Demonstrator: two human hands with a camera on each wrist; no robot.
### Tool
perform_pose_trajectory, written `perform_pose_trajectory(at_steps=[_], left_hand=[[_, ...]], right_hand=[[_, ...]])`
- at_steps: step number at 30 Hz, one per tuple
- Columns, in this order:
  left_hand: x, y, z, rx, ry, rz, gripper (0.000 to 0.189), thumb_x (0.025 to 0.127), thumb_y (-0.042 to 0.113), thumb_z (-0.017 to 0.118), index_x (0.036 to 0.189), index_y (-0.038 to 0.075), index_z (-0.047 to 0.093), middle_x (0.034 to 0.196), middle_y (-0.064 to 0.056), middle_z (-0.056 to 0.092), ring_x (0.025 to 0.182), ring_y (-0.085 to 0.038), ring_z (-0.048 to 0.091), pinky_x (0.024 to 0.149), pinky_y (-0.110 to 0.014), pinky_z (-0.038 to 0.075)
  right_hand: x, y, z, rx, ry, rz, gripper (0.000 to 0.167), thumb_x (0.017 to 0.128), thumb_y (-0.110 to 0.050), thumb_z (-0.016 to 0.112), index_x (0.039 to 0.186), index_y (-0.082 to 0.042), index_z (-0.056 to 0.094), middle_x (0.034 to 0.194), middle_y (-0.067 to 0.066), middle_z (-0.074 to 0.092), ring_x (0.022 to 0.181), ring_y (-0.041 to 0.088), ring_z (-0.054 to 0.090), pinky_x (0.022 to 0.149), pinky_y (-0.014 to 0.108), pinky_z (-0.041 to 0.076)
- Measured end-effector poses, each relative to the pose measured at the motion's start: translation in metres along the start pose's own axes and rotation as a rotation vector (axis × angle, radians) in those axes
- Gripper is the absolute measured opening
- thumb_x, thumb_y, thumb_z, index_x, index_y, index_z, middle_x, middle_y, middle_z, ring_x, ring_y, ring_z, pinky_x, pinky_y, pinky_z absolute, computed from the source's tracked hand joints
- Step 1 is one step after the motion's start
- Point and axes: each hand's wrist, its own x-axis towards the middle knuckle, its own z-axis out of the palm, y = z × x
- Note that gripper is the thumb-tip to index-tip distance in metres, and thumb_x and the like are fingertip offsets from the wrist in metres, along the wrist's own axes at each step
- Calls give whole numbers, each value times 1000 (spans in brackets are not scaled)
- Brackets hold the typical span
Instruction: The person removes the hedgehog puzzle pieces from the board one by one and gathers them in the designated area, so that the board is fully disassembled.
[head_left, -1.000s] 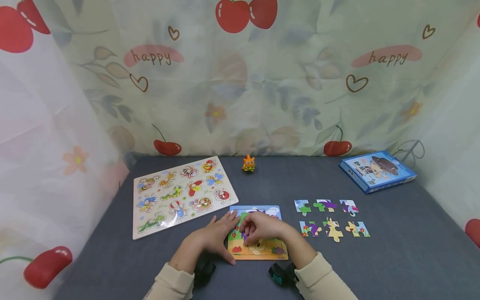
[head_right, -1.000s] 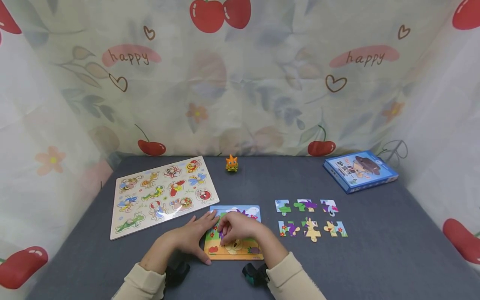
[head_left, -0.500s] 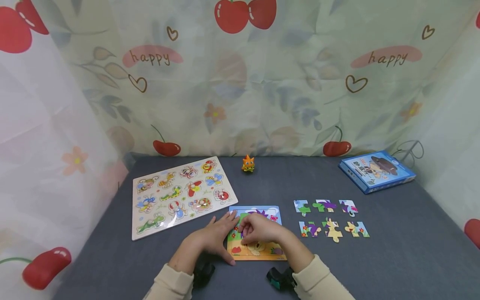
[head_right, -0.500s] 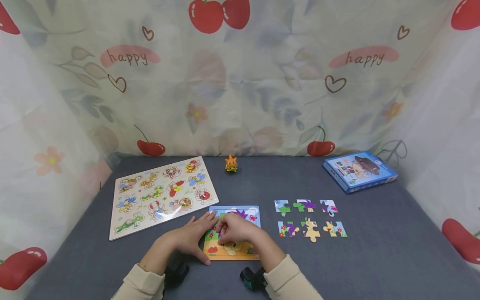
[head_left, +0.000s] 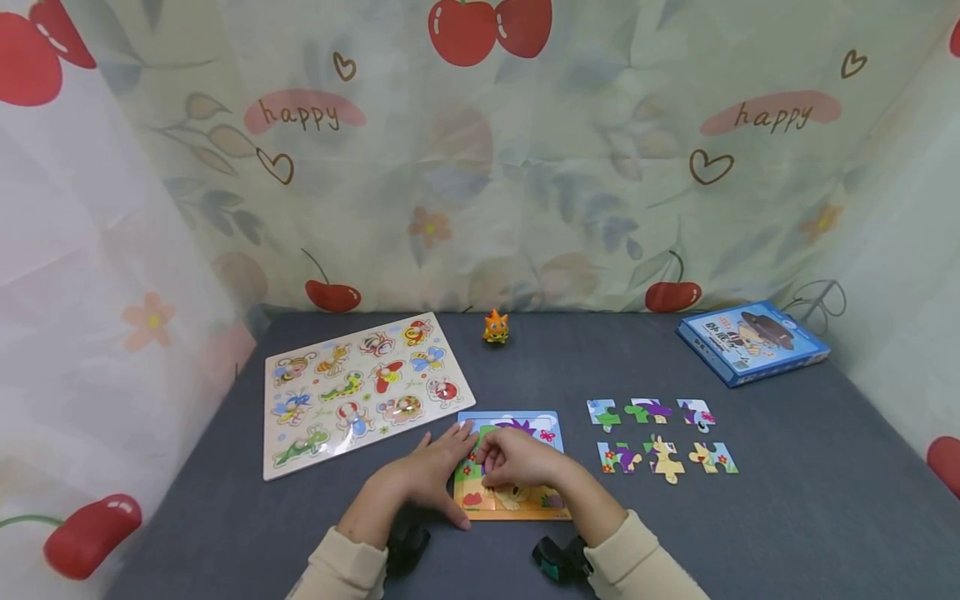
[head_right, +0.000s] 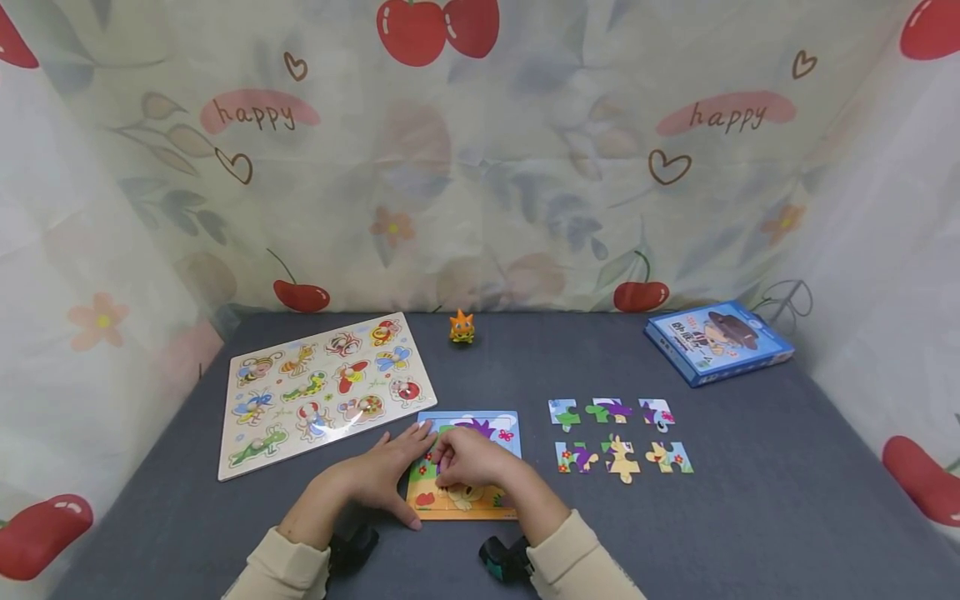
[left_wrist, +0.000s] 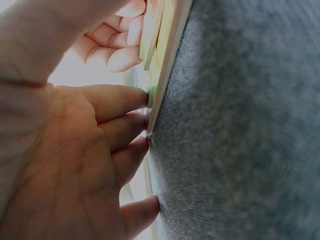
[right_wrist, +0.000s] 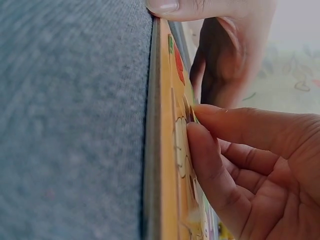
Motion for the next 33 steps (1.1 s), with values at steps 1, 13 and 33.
perform_pose_trajectory(at_steps=[1, 13, 33], left_hand=[[0, 0, 0, -1, 1, 2, 108, 65, 43, 82, 148, 9, 23, 158, -10, 11, 146, -27, 3, 113, -60, 3], [-1, 0, 0, 7, -2, -3, 108, 65, 44, 82, 148, 9, 22, 158, -9, 10, 146, -27, 3, 114, -59, 3], [0, 1, 0, 22, -6, -13, 107, 65, 43, 82, 148, 9, 24, 158, -9, 12, 146, -27, 4, 114, -58, 4]], right_hand=[[0, 0, 0, 1, 1, -2, 16, 79, 0, 70, 92, 2, 61, 72, 2, 57, 63, 10, 53, 54, 20, 46], [0, 3, -2, 48, -22, -30, 17, 81, -2, 68, 95, 0, 58, 76, 3, 59, 65, 10, 55, 57, 22, 50], [-8, 6, -2, 147, 17, -99, 14, 83, -5, 67, 94, 2, 63, 78, 8, 67, 66, 11, 59, 60, 21, 49]])
